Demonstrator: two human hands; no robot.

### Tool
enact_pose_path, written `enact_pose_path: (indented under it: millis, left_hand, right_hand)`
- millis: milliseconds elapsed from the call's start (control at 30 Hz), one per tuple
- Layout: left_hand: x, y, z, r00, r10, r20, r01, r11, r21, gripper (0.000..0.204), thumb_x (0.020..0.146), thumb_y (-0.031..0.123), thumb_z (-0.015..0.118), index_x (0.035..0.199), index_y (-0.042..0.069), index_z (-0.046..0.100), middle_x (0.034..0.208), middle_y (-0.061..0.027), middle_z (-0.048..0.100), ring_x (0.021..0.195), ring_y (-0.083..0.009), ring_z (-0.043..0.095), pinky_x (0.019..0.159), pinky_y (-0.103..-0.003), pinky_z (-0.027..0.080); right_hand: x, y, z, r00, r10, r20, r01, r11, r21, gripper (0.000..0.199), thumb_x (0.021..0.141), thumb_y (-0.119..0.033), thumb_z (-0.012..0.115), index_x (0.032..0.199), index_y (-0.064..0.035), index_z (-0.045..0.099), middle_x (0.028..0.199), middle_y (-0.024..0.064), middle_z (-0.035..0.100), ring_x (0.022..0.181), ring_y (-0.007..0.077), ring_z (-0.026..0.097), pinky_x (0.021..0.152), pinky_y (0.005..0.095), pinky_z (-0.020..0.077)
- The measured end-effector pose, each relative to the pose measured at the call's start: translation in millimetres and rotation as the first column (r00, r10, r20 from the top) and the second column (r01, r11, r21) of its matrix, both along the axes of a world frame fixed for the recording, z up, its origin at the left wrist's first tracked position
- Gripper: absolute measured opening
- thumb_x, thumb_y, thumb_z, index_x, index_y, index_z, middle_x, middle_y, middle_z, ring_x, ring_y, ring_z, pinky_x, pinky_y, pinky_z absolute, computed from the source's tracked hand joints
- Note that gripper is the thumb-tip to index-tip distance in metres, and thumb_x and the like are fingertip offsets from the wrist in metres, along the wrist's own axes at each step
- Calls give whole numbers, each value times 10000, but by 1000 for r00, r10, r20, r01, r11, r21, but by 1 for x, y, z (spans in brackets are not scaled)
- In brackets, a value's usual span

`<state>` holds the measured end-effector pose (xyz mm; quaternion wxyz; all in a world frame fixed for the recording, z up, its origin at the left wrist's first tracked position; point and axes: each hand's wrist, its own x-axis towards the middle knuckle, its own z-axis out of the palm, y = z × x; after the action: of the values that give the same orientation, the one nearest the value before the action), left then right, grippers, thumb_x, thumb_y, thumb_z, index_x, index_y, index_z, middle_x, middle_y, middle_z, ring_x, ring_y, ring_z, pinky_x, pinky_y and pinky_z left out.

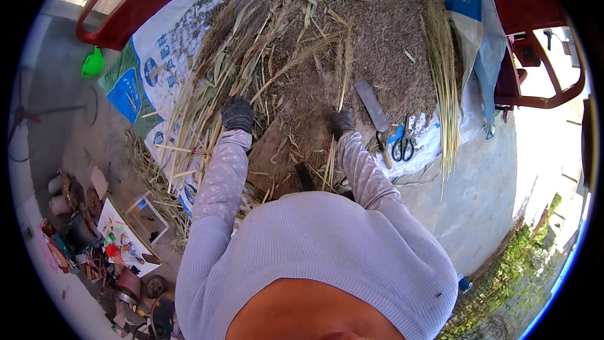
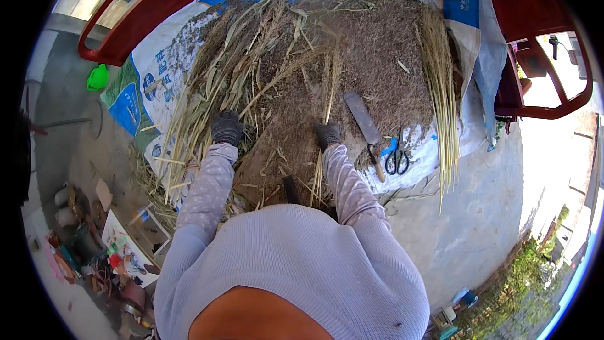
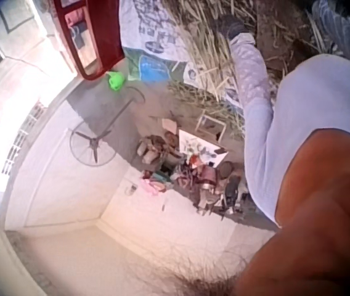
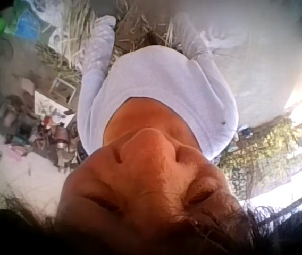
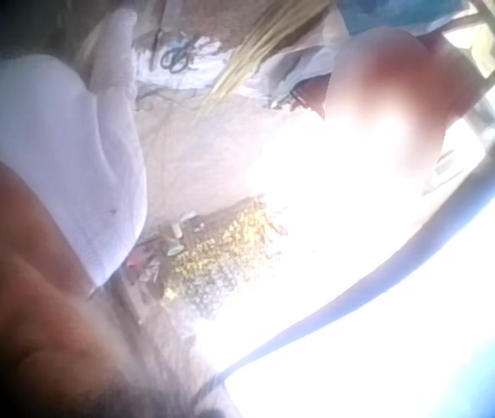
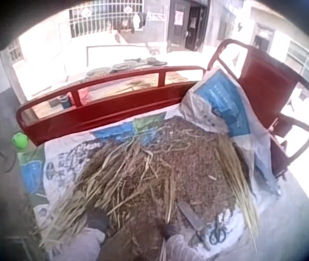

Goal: The person stands over a large pile of dried grain stalks on a tarp and repeatedly strikes them against a wooden board to separate the seeds. The person gathers bundles of stalks by hand and beats them against the board, causing the grain to fall onto the tarp. The person continues this repetitive threshing process throughout the clip.

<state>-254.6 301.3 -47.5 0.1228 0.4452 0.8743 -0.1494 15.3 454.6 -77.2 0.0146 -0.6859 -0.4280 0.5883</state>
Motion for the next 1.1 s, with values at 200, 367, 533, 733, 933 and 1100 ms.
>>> enact_pose_path:
  millis: [200,367,533,733,933,1100]
  left_hand:
    - [31,16,30,990,138,41,-139,990,36,391,759,270,581,1113,114,526,1064,-127,587,1020,-303,533,843,-422,418]
    - [29,22,8,859,373,350,-365,926,-92,382,775,307,561,1077,74,561,1057,-164,580,975,-316,557,839,-424,428]
    - [62,0,26,872,238,428,-392,863,319,408,812,352,535,1075,42,559,1035,-202,571,948,-353,548,822,-428,431]
    - [138,-33,98,878,69,473,-364,739,567,355,828,333,541,1011,34,594,948,-212,589,876,-350,566,766,-422,444]
    - [190,-62,138,962,51,269,-196,815,546,245,789,262,558,897,51,623,839,-185,596,775,-348,569,689,-418,451]
    - [197,-77,129,676,82,732,-555,710,433,252,825,273,550,835,27,605,792,-121,610,695,-266,579,625,-368,455]
  right_hand:
    - [14,-18,21,784,-412,-464,225,886,-405,133,803,-144,598,862,-109,484,549,-15,380,393,114,380,345,251,303]
    - [28,-14,53,817,-320,-479,151,921,-358,136,780,-122,621,796,-100,488,553,-15,402,393,100,380,329,228,283]
    - [40,-5,60,772,-364,-521,217,921,-323,83,807,-121,576,793,-81,505,568,12,462,393,107,411,324,235,298]
    - [0,-13,99,689,-369,-624,263,929,-260,101,826,-162,575,834,-81,517,671,50,558,396,98,407,327,229,301]
    - [2,-27,129,481,-407,-777,182,913,-365,105,850,-159,551,880,-59,540,636,21,496,405,91,380,346,218,301]
    - [8,-35,129,431,-432,-792,24,883,-468,136,850,-150,546,941,-49,551,636,16,481,418,86,385,357,210,303]
